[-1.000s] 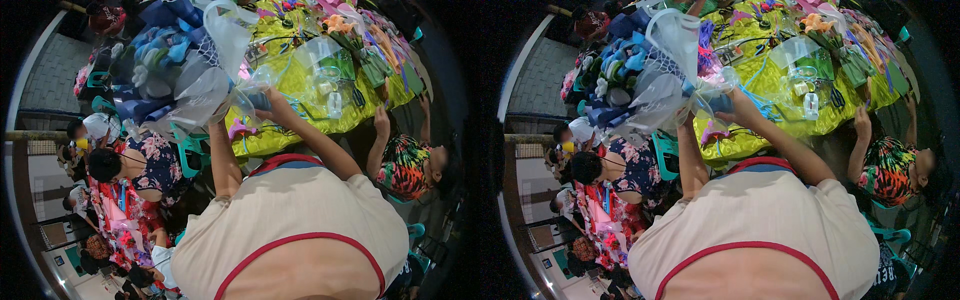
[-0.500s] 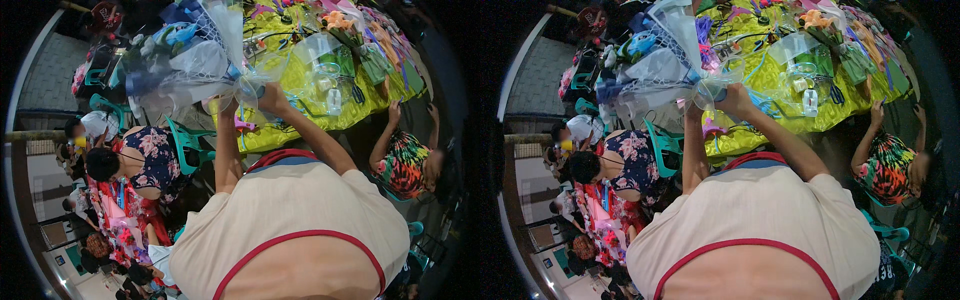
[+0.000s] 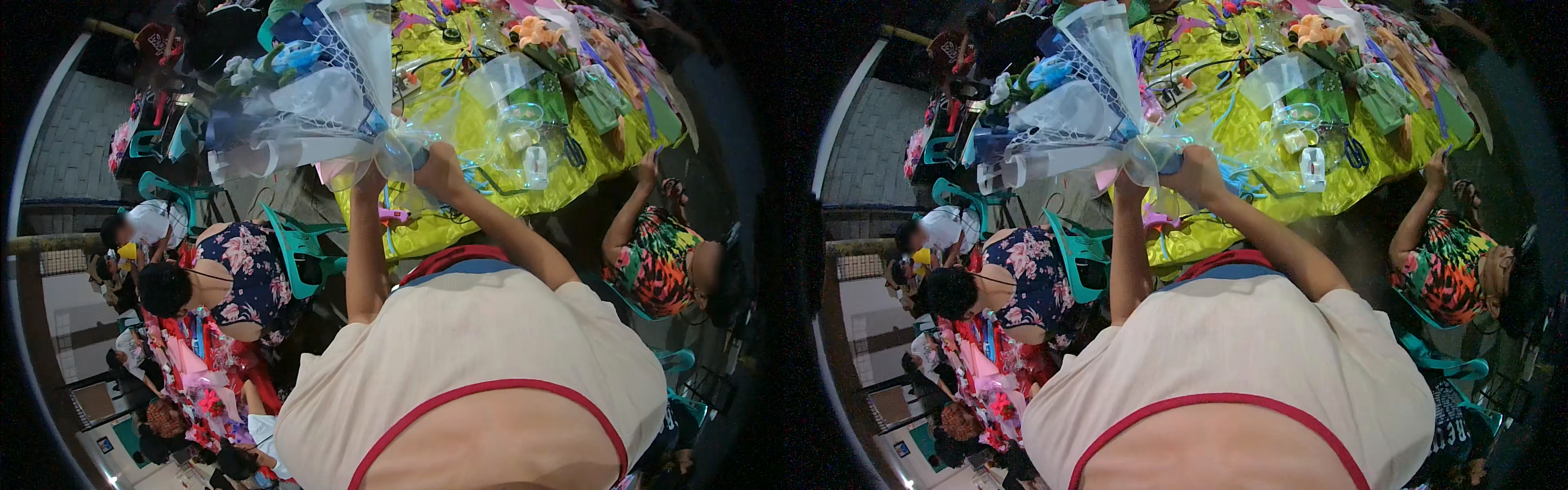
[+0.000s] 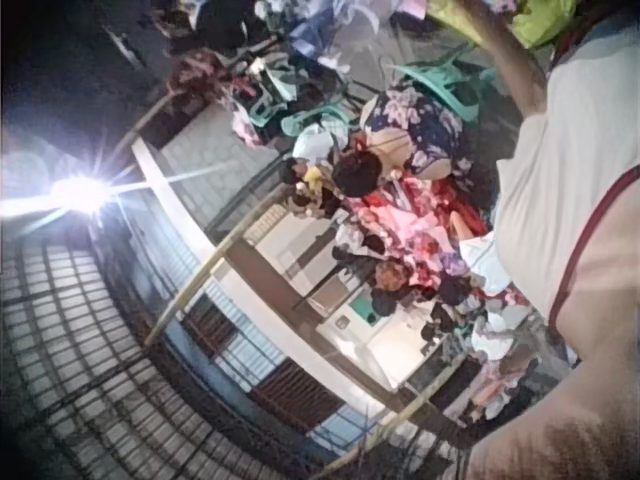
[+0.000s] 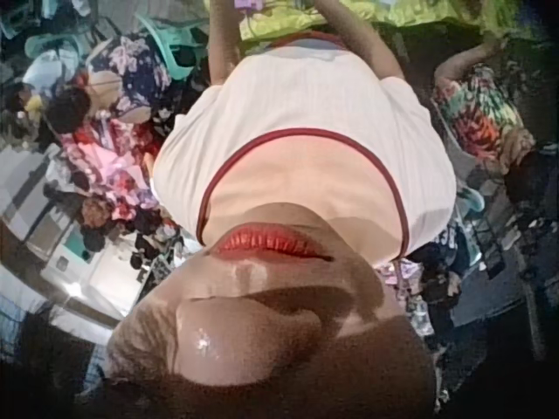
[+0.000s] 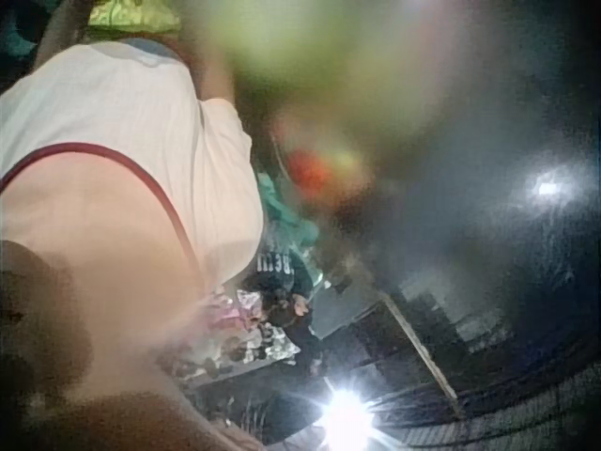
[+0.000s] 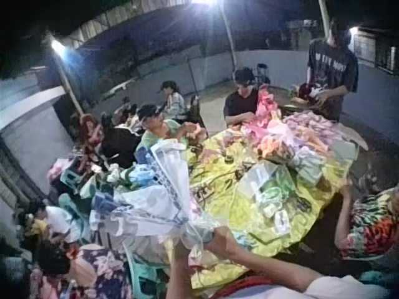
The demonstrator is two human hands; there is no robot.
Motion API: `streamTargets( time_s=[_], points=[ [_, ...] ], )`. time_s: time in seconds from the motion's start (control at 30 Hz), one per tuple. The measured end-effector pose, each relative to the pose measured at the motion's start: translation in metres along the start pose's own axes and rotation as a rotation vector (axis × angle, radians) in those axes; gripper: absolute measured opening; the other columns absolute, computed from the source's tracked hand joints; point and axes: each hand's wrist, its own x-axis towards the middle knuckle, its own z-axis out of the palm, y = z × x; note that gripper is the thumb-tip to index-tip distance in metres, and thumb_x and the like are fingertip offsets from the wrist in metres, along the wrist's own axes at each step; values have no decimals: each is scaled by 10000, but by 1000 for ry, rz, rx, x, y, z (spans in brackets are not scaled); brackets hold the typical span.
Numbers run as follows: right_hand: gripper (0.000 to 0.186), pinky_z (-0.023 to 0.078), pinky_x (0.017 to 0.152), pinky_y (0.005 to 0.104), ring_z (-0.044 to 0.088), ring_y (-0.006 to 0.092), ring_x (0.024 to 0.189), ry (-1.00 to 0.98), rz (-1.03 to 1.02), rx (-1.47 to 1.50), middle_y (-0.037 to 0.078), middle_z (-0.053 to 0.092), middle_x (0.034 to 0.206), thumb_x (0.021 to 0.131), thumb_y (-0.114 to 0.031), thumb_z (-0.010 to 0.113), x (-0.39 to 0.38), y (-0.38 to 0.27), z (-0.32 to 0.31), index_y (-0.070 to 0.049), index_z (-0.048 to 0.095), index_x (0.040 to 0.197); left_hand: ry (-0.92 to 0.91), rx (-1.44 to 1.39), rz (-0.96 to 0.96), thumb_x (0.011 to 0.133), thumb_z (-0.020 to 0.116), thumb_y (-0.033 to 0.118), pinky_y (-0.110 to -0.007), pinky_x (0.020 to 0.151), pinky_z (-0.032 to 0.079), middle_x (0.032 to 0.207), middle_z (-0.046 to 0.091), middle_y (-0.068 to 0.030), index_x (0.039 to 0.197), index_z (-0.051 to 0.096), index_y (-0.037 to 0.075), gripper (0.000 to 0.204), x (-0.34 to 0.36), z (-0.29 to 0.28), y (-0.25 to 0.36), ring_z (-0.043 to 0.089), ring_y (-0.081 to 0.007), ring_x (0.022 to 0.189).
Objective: The person assembles a bouquet of fabric flowers by arranging them within layers of decorative mesh and plastic wrap, securing the base with tape and ribbon.
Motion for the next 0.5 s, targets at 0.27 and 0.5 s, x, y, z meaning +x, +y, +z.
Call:
streamTargets(
  time_s=[0.27, 0.5],
  points=[
    [510, 464, 717, 353, 588, 290, 850, -118, -114, 21, 196, 592, 922, 616, -339, 713, -19, -12, -5, -59, 574, 1018, 140, 244, -44, 747, 571, 418, -368, 881, 401, 1122, 478, -115, 1218, 347, 5, 665, -8, 18, 12, 478, -227, 1039],
    [347, 453, 730, 295, 586, 175, 813, -758, 19, 217, 96, 612, 910, 714, -231, 672, -15, 15, -69, -33, 577, 982, -184, -138, -82, 724, 614, 359, -364, 773, 460, 850, 526, -74, 1141, 386, -13, 604, -18, -19, 31, 548, -234, 857]
  ],
)
